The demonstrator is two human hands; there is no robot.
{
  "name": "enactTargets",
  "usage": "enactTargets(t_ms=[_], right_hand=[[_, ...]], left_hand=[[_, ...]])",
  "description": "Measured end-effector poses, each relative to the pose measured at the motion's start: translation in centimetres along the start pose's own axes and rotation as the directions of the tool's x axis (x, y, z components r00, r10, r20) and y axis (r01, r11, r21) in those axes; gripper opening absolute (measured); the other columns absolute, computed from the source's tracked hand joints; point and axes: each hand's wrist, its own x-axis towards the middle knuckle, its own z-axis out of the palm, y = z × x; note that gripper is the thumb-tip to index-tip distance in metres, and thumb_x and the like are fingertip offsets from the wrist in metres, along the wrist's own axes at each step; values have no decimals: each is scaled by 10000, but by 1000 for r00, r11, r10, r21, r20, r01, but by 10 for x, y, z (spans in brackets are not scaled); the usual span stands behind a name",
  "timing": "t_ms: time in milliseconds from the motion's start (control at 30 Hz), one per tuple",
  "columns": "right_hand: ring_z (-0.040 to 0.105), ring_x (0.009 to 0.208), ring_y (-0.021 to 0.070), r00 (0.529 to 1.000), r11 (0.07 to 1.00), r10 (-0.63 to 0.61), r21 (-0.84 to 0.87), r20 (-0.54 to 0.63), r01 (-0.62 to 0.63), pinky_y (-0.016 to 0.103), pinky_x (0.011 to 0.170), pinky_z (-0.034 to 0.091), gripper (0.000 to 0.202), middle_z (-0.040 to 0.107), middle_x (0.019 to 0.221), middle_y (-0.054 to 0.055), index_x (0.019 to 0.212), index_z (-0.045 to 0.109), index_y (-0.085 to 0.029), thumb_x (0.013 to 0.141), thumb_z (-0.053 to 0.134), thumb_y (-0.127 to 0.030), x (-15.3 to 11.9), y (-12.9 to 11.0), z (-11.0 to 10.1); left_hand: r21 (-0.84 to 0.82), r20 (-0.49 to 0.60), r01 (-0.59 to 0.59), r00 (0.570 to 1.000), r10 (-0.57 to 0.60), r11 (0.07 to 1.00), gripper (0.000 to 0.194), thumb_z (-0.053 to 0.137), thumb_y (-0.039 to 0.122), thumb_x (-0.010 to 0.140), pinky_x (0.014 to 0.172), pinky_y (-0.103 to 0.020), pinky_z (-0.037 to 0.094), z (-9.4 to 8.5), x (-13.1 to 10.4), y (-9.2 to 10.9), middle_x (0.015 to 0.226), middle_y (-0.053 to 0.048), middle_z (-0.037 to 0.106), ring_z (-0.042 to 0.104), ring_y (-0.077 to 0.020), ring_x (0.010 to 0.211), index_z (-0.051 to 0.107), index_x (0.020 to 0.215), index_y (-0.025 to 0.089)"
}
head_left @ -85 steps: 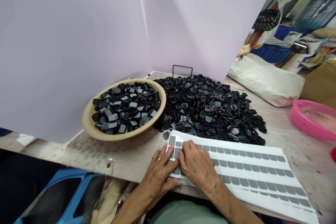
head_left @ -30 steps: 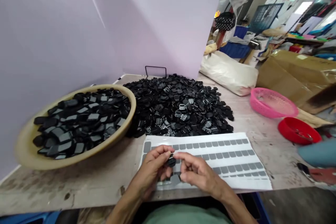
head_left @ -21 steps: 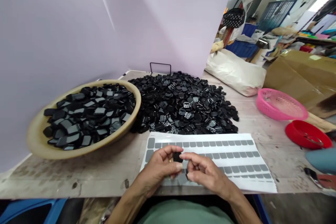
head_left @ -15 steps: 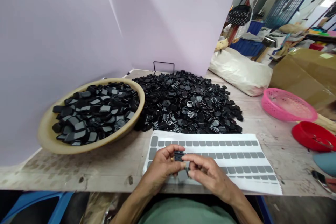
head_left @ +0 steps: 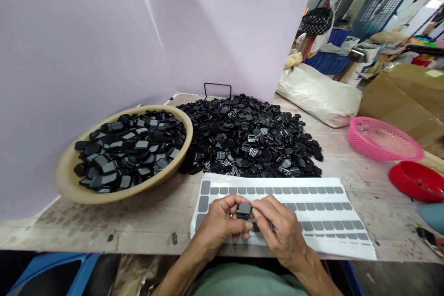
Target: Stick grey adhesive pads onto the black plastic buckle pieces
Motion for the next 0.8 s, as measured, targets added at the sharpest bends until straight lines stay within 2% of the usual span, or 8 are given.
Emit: enactTargets(t_ms=[333, 633, 800], right_hand=[[567, 714, 155, 1000, 1000, -11, -27, 22, 11, 277, 616, 434, 214, 582, 788, 44, 964, 618, -168, 911, 412, -144, 2, -1, 0], [548, 695, 156, 999, 997, 20, -75, 40, -17, 271, 615, 422, 224, 564, 776, 42, 945, 620, -168, 916, 399, -150, 0, -1, 2], [542, 708, 165, 999, 994, -17, -111, 33, 20, 274, 623, 418, 217, 559, 781, 49, 935, 622, -161, 896, 412, -122, 0, -2, 2]], left_hand=[[46, -38, 7, 999, -5, 999, 412, 803, 157, 545, 379, -150, 382, 1, 2, 0, 596, 46, 563, 601, -106, 434, 627, 917, 129], [106, -39, 1, 999, 3, 994, 413, 791, 177, 559, 407, -162, 385, -1, 7, -5, 555, 65, 530, 602, -111, 447, 616, 931, 133], [123, -46, 3, 999, 3, 992, 406, 782, 177, 557, 404, -176, 395, -2, 9, -7, 526, 57, 543, 596, -124, 444, 617, 925, 128]])
